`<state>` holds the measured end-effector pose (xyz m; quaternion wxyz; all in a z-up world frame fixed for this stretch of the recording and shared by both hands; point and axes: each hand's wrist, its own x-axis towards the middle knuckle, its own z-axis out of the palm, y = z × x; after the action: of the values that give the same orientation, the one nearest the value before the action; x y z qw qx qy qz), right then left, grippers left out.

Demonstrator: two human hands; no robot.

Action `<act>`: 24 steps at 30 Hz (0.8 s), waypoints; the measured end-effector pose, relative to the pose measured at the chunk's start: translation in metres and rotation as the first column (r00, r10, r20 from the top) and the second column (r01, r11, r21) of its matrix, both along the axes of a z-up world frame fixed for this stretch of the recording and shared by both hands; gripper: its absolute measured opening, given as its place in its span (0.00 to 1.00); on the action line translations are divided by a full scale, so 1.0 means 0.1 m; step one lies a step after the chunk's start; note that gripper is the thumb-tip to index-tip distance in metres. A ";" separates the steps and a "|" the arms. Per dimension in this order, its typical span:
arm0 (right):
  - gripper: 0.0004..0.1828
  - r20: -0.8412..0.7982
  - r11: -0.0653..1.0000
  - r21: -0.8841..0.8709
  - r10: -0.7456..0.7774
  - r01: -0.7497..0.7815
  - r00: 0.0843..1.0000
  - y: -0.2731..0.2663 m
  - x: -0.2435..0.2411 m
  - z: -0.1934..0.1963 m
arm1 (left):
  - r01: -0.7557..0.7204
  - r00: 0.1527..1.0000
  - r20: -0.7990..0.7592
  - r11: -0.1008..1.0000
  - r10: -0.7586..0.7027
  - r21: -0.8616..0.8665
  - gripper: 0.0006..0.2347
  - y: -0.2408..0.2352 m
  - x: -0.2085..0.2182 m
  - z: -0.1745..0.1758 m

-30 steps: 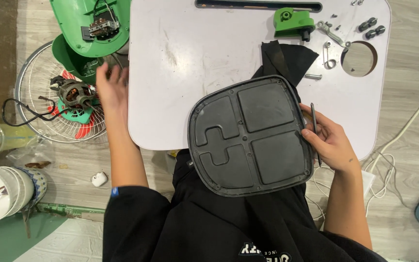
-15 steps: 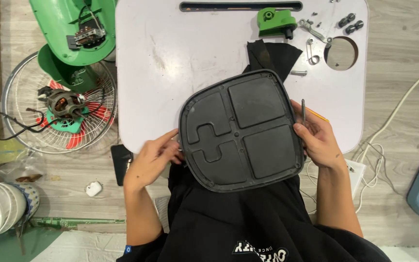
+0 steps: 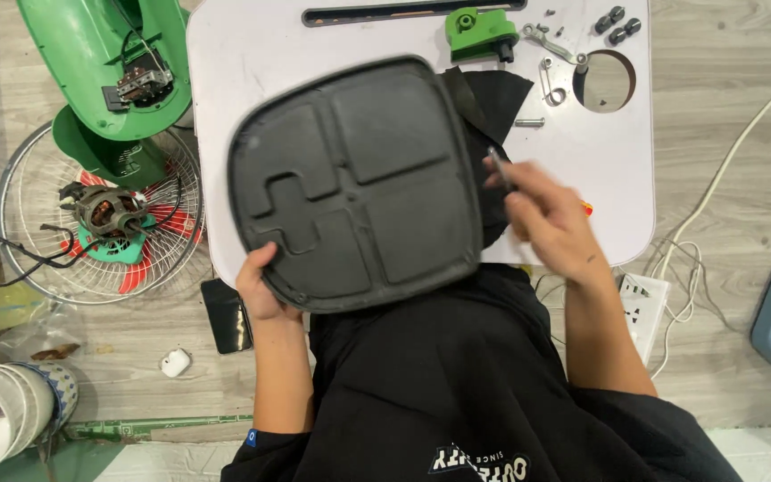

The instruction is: The person uses a screwdriver to remove screws from the back of a green appliance, likely a fan. They then separate the back cover from the main body, revealing the internal components, and wipe the cover with a black cloth.

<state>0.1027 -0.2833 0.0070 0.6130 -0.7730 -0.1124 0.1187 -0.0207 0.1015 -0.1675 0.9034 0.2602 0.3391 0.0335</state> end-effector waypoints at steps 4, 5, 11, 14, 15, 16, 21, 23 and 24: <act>0.25 0.378 0.902 -0.387 -0.034 0.191 0.925 -0.34 0.17 -0.16 | -0.051 0.994 0.095 0.996 0.044 0.072 0.29 -0.04 0.20 0.48; 0.22 0.464 0.840 -0.471 -0.024 0.269 0.886 -0.46 0.21 -0.23 | -0.108 0.989 0.106 0.993 0.103 0.044 0.27 -0.05 0.22 0.50; 0.17 0.534 0.698 -0.571 -0.084 0.432 0.841 -0.72 0.22 -0.20 | -0.062 0.972 0.227 0.997 0.051 0.040 0.19 -0.26 0.36 0.98; 0.16 0.511 0.677 -0.588 -0.113 0.442 0.852 -0.71 0.19 -0.19 | -0.030 0.967 0.253 1.000 0.030 -0.001 0.17 -0.26 0.39 1.04; 0.17 0.479 0.681 -0.594 -0.129 0.429 0.868 -0.68 0.19 -0.17 | -0.013 0.964 0.266 0.999 0.021 -0.034 0.16 -0.26 0.40 1.07; 0.17 0.481 0.682 -0.592 -0.129 0.430 0.867 -0.68 0.20 -0.19 | -0.014 0.963 0.268 0.999 0.022 -0.033 0.16 -0.26 0.41 1.07; 0.13 0.644 0.641 -0.586 -0.003 0.496 0.765 -0.83 0.25 -0.47 | -0.138 0.978 0.159 0.990 0.138 -0.011 0.21 -0.16 0.50 0.69; 0.11 0.651 0.664 -0.566 -0.002 0.488 0.759 -0.67 0.25 -0.42 | -0.130 0.980 0.154 0.992 0.129 -0.004 0.21 -0.15 0.52 0.71; 0.10 0.655 0.685 -0.549 -0.004 0.479 0.756 -0.59 0.23 -0.41 | -0.117 0.983 0.144 0.993 0.115 0.003 0.20 -0.13 0.51 0.71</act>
<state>0.1261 -0.3425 -0.0336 0.2212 -0.9463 -0.1401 -0.1894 0.0308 0.0882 -0.0962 0.9205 0.2420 0.2877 0.1066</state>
